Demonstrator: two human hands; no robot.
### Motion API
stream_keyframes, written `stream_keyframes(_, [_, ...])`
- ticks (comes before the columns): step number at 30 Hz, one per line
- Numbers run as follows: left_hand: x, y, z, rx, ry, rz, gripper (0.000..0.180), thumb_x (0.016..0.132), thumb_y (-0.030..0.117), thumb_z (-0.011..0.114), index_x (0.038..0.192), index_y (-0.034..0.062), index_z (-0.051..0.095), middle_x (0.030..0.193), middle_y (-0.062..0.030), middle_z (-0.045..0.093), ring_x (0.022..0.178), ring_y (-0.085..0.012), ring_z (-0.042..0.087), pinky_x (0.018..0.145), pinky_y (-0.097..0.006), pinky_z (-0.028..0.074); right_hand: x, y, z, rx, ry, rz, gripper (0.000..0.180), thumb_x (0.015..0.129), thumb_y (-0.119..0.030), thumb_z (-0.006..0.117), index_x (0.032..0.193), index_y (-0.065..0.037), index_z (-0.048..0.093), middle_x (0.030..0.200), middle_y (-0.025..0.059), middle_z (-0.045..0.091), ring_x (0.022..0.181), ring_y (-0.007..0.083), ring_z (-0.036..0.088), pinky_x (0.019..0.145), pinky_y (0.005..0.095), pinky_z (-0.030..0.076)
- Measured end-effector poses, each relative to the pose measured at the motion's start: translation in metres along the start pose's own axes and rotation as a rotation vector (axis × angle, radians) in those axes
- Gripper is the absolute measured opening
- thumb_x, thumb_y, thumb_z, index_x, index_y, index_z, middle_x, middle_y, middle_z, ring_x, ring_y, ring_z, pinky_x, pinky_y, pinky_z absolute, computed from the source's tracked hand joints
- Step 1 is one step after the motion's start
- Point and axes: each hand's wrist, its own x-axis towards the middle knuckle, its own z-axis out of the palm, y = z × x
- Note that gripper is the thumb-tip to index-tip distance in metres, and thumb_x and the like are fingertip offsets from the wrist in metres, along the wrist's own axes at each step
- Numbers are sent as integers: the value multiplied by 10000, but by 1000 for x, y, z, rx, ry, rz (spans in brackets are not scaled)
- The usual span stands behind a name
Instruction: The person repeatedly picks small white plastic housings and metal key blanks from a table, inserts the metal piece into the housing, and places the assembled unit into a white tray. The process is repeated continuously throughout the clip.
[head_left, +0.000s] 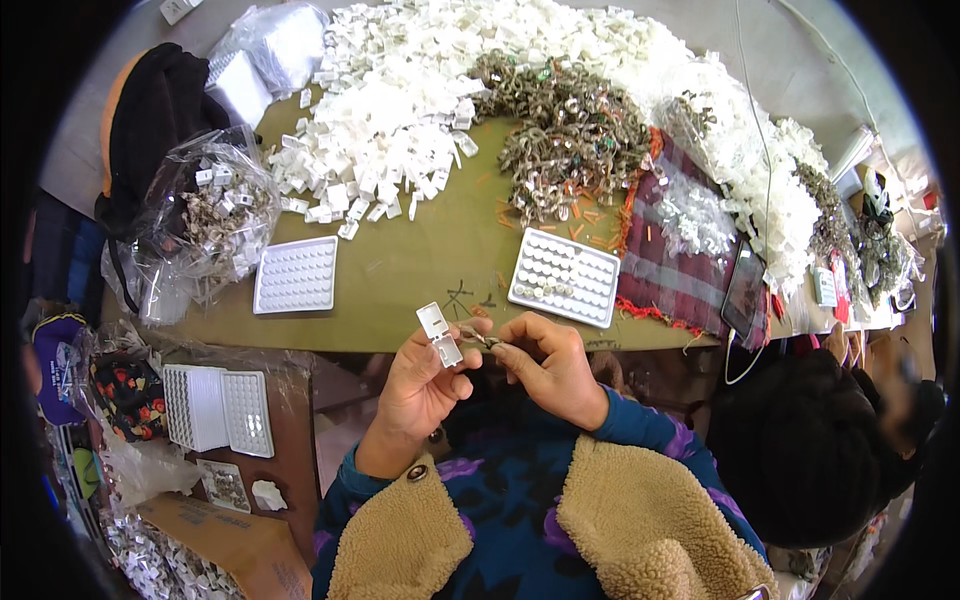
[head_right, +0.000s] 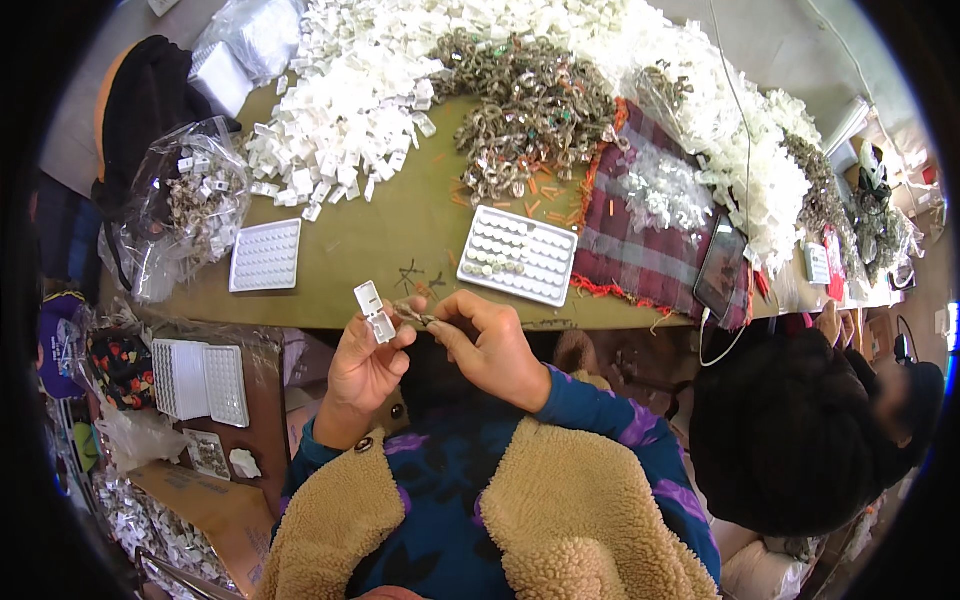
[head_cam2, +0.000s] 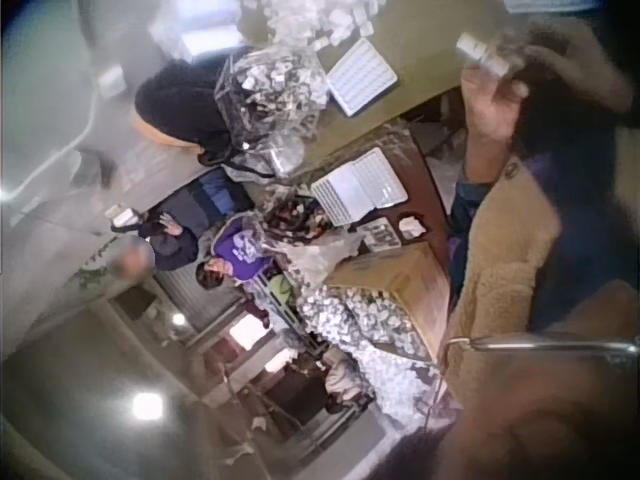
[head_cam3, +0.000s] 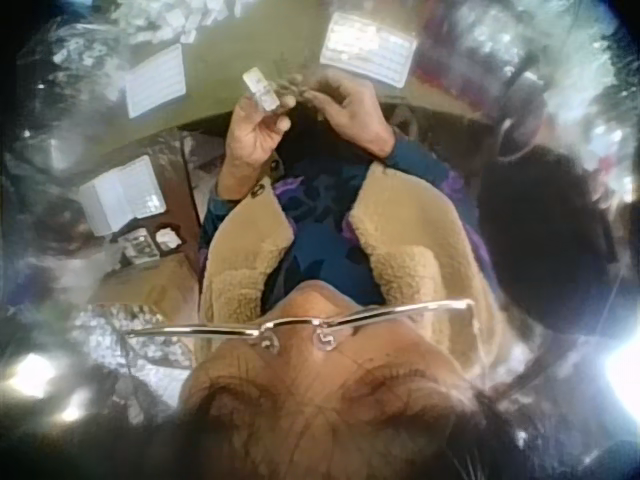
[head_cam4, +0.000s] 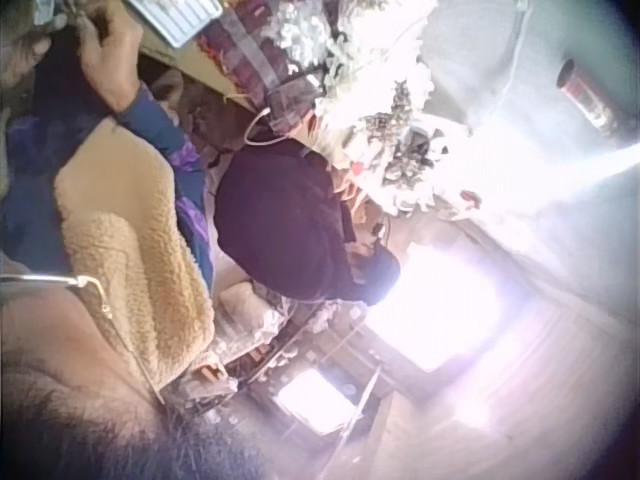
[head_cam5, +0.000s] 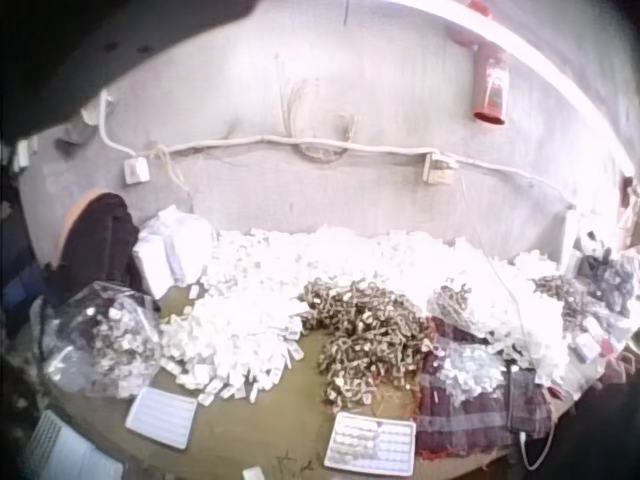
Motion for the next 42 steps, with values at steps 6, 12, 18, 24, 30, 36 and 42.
stream_keyframes(6, [-7,-3,3,204,-12,79,339,976,153,608,1197,-94,537,1221,-268,570,981,-255,668,788,-364,614,-3,12,-13,177,-88,65,146,991,-104,591,1020,35,624,841,51,654,674,76,585,616,227,494])
stream_keyframes(12, [-8,-1,11,277,-87,85,319,957,161,635,1132,-95,559,1120,-297,603,851,-273,684,777,-384,592,6,9,-22,453,-103,195,283,1019,-203,559,1139,45,623,863,49,655,734,84,574,681,237,487])
stream_keyframes(18, [-7,-2,10,358,-25,-30,333,955,153,636,1163,-94,554,1143,-278,622,884,-265,700,796,-361,593,13,12,-23,556,-154,253,273,985,-219,623,1096,28,659,955,42,681,764,78,556,707,232,472])
stream_keyframes(24, [-13,1,6,354,83,-164,323,960,141,624,1189,-77,559,1168,-248,634,920,-260,704,792,-351,608,14,25,-21,732,-193,187,177,965,-147,649,1075,-11,627,945,19,664,875,94,604,762,233,492])
stream_keyframes(30, [-12,-3,3,454,267,13,297,930,125,672,1178,-22,604,1128,-143,653,886,-205,683,680,-287,599,9,14,-12,672,-119,-26,124,963,-53,619,1068,0,580,978,47,638,800,108,627,741,242,512])
stream_keyframes(36, [-15,-15,5,484,254,175,248,894,65,708,1125,7,636,1099,-116,654,882,-171,668,652,-268,586,1,-2,5,-43,-82,-255,221,778,16,767,987,-25,707,914,109,613,772,187,621,653,288,510])
stream_keyframes(42, [-16,-18,9,470,264,220,225,894,32,695,1109,4,635,1089,-128,660,912,-199,687,729,-320,624,-1,-3,2,1,-72,-314,148,837,5,735,979,11,695,899,101,626,757,156,625,666,267,512])
